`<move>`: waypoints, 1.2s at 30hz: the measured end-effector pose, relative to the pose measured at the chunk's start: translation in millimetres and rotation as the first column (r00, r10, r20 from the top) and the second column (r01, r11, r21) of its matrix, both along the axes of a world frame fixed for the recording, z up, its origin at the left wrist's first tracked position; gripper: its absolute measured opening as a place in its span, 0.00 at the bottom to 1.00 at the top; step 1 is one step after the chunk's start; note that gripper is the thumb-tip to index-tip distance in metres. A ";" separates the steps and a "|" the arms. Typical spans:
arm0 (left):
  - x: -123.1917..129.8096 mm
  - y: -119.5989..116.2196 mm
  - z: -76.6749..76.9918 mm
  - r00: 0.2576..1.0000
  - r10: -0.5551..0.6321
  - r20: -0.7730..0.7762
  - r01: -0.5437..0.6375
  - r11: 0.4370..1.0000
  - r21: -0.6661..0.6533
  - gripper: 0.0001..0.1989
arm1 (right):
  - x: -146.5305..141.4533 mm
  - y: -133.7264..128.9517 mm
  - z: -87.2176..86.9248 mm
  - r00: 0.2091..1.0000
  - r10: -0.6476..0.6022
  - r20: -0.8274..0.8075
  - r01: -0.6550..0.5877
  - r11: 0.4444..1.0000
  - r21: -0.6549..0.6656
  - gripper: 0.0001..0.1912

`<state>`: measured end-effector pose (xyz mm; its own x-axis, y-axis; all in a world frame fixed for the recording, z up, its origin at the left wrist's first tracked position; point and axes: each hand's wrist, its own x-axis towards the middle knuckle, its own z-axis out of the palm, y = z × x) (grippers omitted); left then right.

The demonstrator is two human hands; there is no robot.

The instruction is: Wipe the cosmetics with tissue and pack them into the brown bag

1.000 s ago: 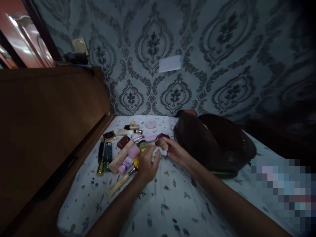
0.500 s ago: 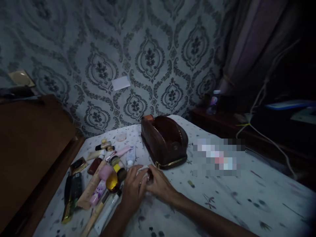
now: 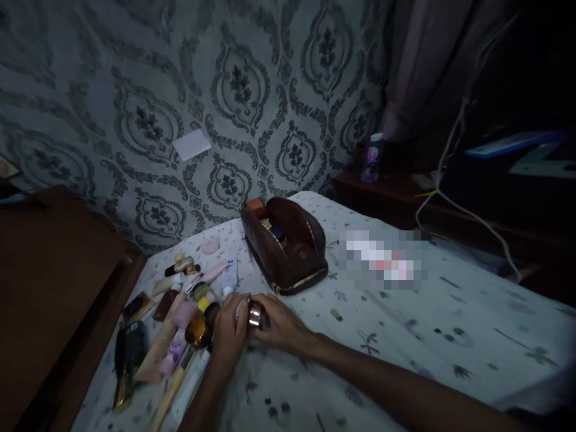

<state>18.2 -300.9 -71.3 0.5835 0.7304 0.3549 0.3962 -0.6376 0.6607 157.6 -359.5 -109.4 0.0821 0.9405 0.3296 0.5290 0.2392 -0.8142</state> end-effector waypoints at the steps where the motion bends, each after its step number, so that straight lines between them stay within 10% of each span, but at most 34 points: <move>1: -0.5 1.6 -0.3 1.000 -0.004 0.014 0.004 0.999 -0.046 0.20 | 1.2 -1.0 0.8 0.999 0.034 -0.010 -0.034 0.999 -0.003 0.26; 15: -13.5 12.3 -14.2 0.981 0.025 0.193 0.068 0.888 -0.455 0.32 | 7.1 1.1 -1.6 0.993 0.084 -0.088 -0.084 0.996 -0.001 0.23; 23: -19.9 4.1 -5.6 0.972 0.144 0.188 -0.146 0.989 -0.003 0.21 | 4.9 3.4 -4.0 0.971 0.063 -0.229 -0.079 0.995 -0.062 0.27; 29: -19.1 -11.9 3.1 0.997 -0.048 -0.061 0.070 0.899 0.432 0.14 | -1.3 1.4 2.5 0.980 0.025 -0.199 -0.048 0.993 -0.109 0.25; 36: -18.9 -1.3 1.8 0.995 0.089 -0.039 -0.082 0.984 0.159 0.07 | -2.6 -2.2 2.5 0.995 0.079 -0.056 -0.081 0.996 -0.025 0.20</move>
